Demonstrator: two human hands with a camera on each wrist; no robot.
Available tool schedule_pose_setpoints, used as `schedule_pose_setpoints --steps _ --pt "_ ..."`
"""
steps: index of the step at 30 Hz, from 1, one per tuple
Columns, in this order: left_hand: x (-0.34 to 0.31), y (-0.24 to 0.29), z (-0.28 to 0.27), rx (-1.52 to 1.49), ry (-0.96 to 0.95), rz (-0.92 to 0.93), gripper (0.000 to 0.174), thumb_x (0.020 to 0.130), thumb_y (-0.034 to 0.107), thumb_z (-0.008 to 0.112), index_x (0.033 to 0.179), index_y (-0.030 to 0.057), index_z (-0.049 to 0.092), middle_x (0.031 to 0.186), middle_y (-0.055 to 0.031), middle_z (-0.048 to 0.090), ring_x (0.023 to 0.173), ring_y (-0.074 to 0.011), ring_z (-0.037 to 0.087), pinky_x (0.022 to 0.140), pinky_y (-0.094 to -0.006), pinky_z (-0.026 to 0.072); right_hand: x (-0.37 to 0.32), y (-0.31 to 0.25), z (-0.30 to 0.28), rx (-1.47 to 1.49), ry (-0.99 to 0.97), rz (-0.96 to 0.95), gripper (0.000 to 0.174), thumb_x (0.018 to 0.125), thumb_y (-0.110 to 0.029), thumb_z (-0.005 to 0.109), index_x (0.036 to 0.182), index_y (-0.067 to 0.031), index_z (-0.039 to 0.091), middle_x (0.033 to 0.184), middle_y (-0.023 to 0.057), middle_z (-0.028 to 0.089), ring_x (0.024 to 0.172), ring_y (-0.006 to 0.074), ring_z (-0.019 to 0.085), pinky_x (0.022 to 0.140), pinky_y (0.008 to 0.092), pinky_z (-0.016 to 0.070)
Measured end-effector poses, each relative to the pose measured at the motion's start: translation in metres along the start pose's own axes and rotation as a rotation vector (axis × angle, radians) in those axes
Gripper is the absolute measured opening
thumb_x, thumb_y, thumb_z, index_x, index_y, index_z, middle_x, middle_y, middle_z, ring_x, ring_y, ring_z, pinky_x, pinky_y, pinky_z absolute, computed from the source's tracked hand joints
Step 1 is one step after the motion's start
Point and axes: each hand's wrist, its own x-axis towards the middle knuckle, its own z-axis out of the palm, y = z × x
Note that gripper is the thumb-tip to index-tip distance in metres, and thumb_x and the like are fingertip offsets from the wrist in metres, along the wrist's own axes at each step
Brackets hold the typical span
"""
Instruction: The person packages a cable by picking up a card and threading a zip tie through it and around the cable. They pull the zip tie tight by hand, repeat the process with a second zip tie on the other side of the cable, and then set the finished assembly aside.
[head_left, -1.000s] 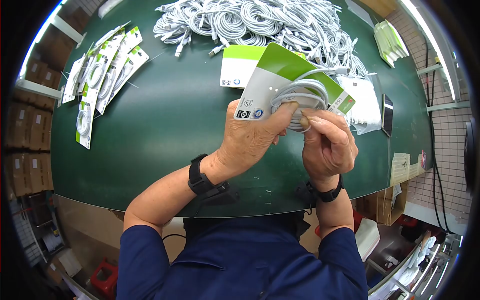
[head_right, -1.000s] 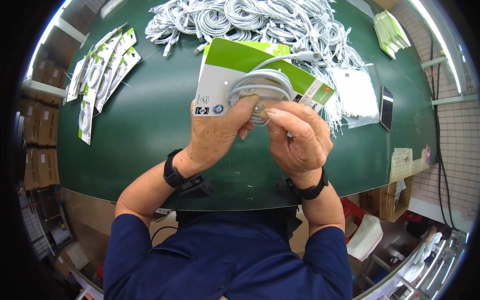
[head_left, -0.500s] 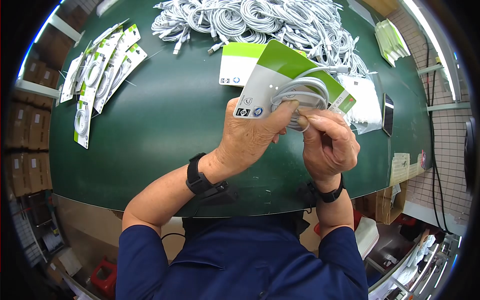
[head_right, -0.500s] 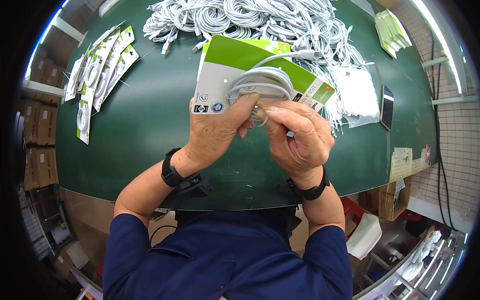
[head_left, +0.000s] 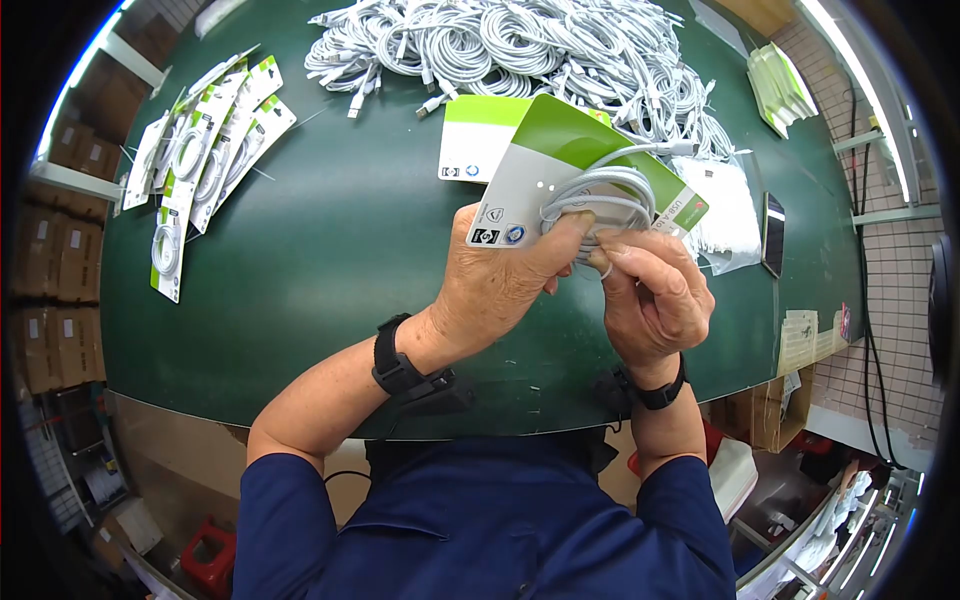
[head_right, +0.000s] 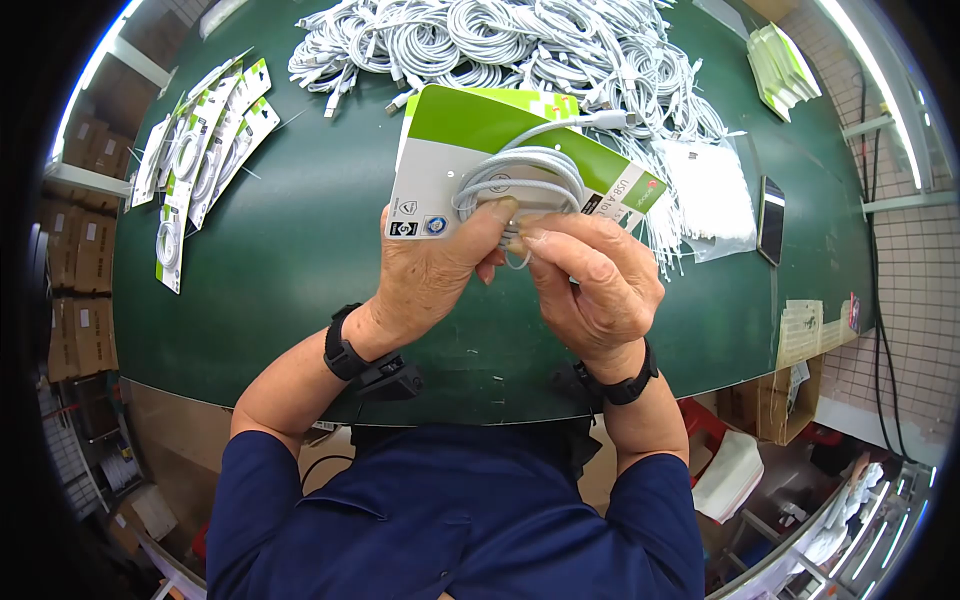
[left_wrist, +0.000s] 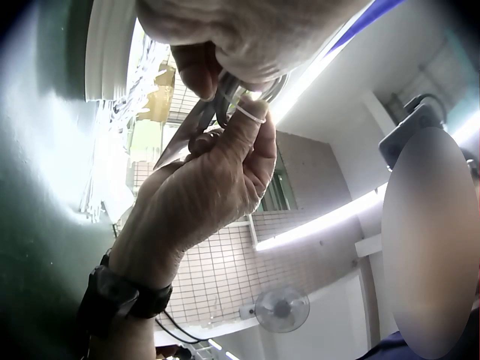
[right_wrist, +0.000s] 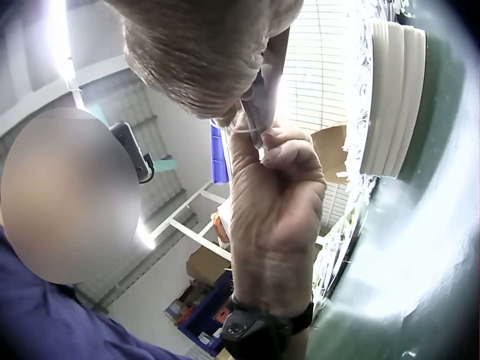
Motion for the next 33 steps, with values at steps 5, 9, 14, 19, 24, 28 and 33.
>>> schedule_pose_setpoints --steps 5,9,14,19,24,28,33 --pt "0.001 0.006 0.001 -0.119 0.009 -0.131 0.019 0.096 0.004 0.066 0.111 0.0134 0.073 0.090 -0.0018 0.069 0.061 -0.0063 0.062 0.053 -0.0209 0.0515 0.000 -0.002 -0.001 -0.009 0.006 0.002 0.023 0.084 0.006 0.078 0.102 -0.0054 0.069 0.084 0.0123 0.075 0.073 0.0226 0.074 0.064 0.0314 0.0591" --pt "0.001 0.001 0.001 0.038 -0.007 0.008 0.025 0.092 0.001 0.068 0.113 0.0136 0.072 0.090 -0.0025 0.069 0.060 -0.0078 0.062 0.053 -0.0215 0.0530 0.000 -0.004 -0.001 -0.009 0.014 0.025 0.023 0.084 0.005 0.078 0.103 -0.0053 0.069 0.084 0.0117 0.075 0.073 0.0222 0.073 0.064 0.0310 0.0590" --pt "0.000 -0.001 0.002 0.073 0.004 0.030 0.028 0.089 0.000 0.069 0.114 0.0138 0.071 0.090 -0.0030 0.069 0.059 -0.0088 0.063 0.053 -0.0219 0.0537 0.000 -0.003 -0.002 0.009 0.019 0.024 0.023 0.085 0.004 0.079 0.104 -0.0054 0.069 0.084 0.0116 0.075 0.072 0.0217 0.073 0.063 0.0310 0.0590" --pt "0.005 0.012 0.006 -0.360 0.100 -0.301 0.012 0.095 0.009 0.072 0.104 0.0027 0.072 0.080 -0.0015 0.070 0.060 -0.0047 0.062 0.053 -0.0213 0.0516 -0.003 -0.003 0.000 -0.021 0.040 0.031 0.023 0.085 0.003 0.079 0.105 -0.0057 0.069 0.085 0.0119 0.075 0.072 0.0220 0.073 0.063 0.0309 0.0589" --pt "0.005 0.012 0.005 -0.270 0.078 -0.246 0.018 0.096 0.016 0.073 0.100 -0.0011 0.072 0.076 -0.0010 0.070 0.060 -0.0036 0.062 0.053 -0.0210 0.0511 -0.003 -0.003 0.001 -0.056 0.050 0.011 0.024 0.086 0.003 0.078 0.106 -0.0060 0.069 0.086 0.0123 0.075 0.072 0.0229 0.073 0.063 0.0306 0.0585" --pt "0.004 0.010 0.004 -0.214 0.054 -0.194 0.017 0.096 0.017 0.072 0.101 0.0004 0.072 0.077 -0.0012 0.070 0.060 -0.0034 0.063 0.053 -0.0211 0.0517 -0.003 -0.004 0.001 -0.055 0.045 0.011 0.024 0.086 0.003 0.078 0.107 -0.0059 0.069 0.086 0.0124 0.075 0.072 0.0234 0.073 0.062 0.0307 0.0583" --pt "0.003 0.009 0.005 -0.181 0.030 -0.170 0.012 0.098 0.012 0.068 0.107 0.0060 0.073 0.081 -0.0015 0.070 0.060 -0.0037 0.062 0.054 -0.0204 0.0521 -0.004 -0.002 0.002 -0.086 0.067 -0.012 0.024 0.086 0.004 0.078 0.106 -0.0054 0.069 0.087 0.0124 0.075 0.073 0.0234 0.073 0.062 0.0309 0.0582"
